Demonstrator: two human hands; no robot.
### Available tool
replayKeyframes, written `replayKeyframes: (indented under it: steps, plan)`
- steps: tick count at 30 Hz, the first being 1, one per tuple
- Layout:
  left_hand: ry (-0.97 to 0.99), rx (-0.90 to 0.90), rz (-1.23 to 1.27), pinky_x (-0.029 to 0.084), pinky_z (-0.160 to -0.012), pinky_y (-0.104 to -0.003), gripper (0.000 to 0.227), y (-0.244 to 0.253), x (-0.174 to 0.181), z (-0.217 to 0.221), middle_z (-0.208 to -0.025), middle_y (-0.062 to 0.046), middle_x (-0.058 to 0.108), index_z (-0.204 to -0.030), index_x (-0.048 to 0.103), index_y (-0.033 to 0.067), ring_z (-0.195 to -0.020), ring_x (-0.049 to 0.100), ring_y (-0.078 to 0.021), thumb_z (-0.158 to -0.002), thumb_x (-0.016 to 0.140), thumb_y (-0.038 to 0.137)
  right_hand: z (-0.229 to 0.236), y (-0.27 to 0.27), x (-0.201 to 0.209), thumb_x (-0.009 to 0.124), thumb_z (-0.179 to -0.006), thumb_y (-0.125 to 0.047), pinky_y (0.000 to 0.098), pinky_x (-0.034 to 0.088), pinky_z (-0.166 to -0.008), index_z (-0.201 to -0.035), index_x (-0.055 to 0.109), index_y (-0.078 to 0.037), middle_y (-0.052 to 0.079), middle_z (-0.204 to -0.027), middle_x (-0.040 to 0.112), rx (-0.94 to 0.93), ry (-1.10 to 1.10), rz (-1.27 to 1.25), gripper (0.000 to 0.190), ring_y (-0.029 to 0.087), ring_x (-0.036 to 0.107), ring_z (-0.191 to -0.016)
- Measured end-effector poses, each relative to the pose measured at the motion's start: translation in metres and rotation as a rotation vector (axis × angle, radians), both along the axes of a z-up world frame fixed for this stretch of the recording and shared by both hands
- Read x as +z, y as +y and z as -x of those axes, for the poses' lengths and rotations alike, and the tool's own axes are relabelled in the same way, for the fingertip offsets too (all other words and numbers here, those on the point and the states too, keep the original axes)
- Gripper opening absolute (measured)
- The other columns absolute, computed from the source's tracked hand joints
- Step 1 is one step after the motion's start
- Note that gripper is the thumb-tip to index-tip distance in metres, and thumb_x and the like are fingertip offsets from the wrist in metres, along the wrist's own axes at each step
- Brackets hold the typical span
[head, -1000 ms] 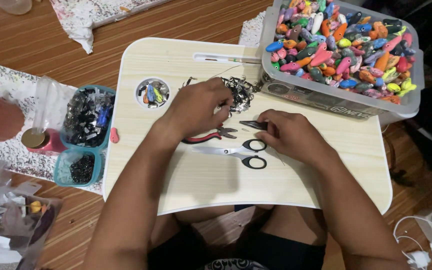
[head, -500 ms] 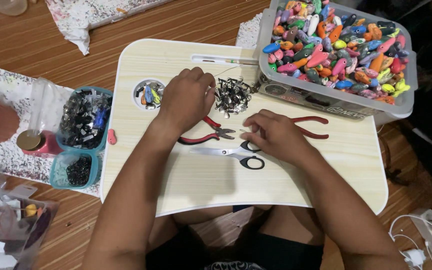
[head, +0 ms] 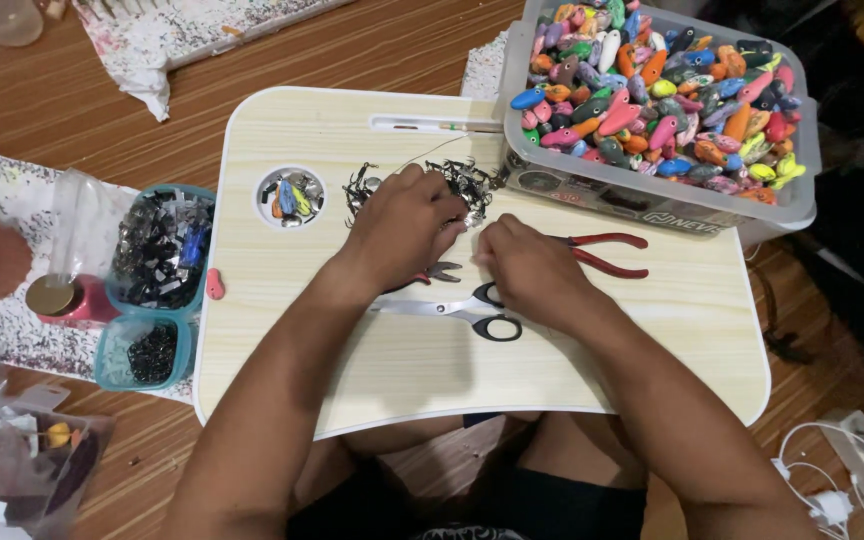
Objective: Assembling soft plastic fishing lures by threading hooks through the bait bodies.
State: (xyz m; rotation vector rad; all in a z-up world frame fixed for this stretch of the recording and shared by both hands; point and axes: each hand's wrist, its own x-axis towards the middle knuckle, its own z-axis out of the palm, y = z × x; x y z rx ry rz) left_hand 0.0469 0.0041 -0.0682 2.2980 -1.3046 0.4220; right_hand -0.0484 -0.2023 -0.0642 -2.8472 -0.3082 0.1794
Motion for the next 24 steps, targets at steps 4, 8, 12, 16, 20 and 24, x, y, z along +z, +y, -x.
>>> replayKeyframes:
  steps: [4,8,12,16,20,24]
  plan:
    - [-0.037,0.022,-0.031,0.052,-0.077,-0.04,0.013,-0.008,-0.011,0.0,-0.089,-0.006,0.063,-0.093,0.076,0.0172,-0.089,0.059,-0.0275,-0.089,0.072,0.029,0.011,-0.011,0.023,0.062,-0.099,-0.028,0.0523,0.058,-0.078,-0.109,0.058,-0.017,0.008,-0.096,0.061,-0.055,-0.02,-0.155,0.015,0.04,0.07,-0.095]
    - [0.036,-0.006,0.03,0.052,-0.077,-0.041,0.013,-0.007,-0.001,0.002,-0.088,-0.006,0.061,-0.095,0.072,0.0149,-0.09,0.06,-0.0291,-0.093,0.068,0.027,0.012,-0.01,0.025,0.069,-0.094,-0.026,0.0511,0.059,-0.078,-0.108,0.062,-0.015,0.007,-0.095,0.064,-0.076,0.048,-0.183,0.019,0.037,0.072,-0.094]
    - [0.212,-0.045,0.184,0.053,-0.08,-0.041,0.009,-0.005,0.016,0.003,-0.088,-0.005,0.062,-0.1,0.064,0.0149,-0.092,0.063,-0.0296,-0.099,0.062,0.024,0.004,0.002,0.013,0.069,-0.094,-0.031,0.0533,0.059,-0.079,-0.109,0.063,-0.019,0.005,-0.096,0.063,-0.09,0.061,-0.111,0.019,0.037,0.072,-0.091]
    - [0.412,-0.026,0.291,0.054,-0.08,-0.044,0.012,-0.005,0.027,0.012,-0.088,-0.01,0.067,-0.106,0.06,0.0127,-0.092,0.067,-0.0323,-0.103,0.057,0.024,-0.003,0.004,-0.015,0.061,-0.097,-0.026,0.0519,0.058,-0.07,-0.104,0.06,-0.018,0.006,-0.092,0.06,-0.042,-0.049,0.009,0.011,0.039,0.072,-0.077]
    - [0.616,0.01,0.365,0.054,-0.077,-0.042,0.015,-0.005,0.034,0.016,-0.084,-0.007,0.073,-0.108,0.056,0.0132,-0.086,0.069,-0.0288,-0.107,0.051,0.027,-0.001,0.008,-0.022,0.055,-0.099,-0.026,0.0475,0.057,-0.068,-0.101,0.056,-0.016,0.003,-0.092,0.055,0.019,-0.122,0.1,0.011,0.035,0.071,-0.077]
    - [0.662,0.021,0.358,0.054,-0.072,-0.041,0.016,-0.003,0.043,0.019,-0.08,-0.008,0.074,-0.11,0.054,0.0113,-0.079,0.069,-0.0284,-0.107,0.048,0.026,0.006,0.006,-0.003,0.048,-0.104,-0.025,0.0447,0.05,-0.078,-0.102,0.049,-0.012,0.007,-0.097,0.049,0.069,-0.25,-0.061,0.013,0.036,0.062,-0.093]
